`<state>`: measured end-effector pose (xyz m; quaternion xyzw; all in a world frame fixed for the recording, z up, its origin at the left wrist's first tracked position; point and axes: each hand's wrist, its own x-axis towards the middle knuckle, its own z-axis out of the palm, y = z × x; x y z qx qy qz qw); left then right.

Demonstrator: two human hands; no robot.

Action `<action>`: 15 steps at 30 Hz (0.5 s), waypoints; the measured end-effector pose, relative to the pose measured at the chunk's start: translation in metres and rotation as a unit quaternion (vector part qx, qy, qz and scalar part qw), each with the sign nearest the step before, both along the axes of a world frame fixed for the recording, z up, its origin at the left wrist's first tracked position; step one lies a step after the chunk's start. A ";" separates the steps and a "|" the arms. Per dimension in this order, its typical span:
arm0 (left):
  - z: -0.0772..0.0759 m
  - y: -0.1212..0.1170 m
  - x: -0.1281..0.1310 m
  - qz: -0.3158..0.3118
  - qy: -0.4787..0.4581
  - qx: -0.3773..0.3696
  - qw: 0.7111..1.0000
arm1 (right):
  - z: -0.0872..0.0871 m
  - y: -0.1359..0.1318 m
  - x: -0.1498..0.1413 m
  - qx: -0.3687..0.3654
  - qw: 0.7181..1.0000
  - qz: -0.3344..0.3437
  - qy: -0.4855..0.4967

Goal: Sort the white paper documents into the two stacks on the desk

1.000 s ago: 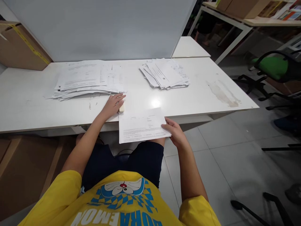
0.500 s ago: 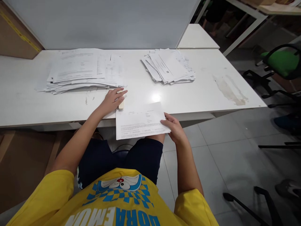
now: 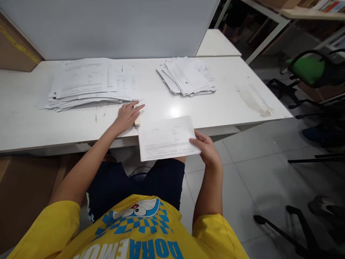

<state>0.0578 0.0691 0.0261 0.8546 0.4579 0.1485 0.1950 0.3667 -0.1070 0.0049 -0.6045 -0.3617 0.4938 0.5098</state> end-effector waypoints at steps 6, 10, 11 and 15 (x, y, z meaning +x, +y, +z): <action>-0.004 0.005 -0.001 0.011 -0.010 0.002 1.000 | 0.004 0.033 0.038 0.244 0.919 -0.305 -0.055; -0.007 0.003 -0.003 0.027 -0.003 0.021 0.999 | 0.006 0.116 0.048 0.237 0.892 -0.384 0.020; -0.008 0.002 -0.004 0.032 0.002 0.023 0.999 | 0.006 0.139 0.048 0.221 0.895 -0.386 0.032; -0.010 -0.002 -0.009 0.017 -0.018 0.015 1.000 | -0.007 0.212 0.049 0.160 0.912 -0.372 -0.066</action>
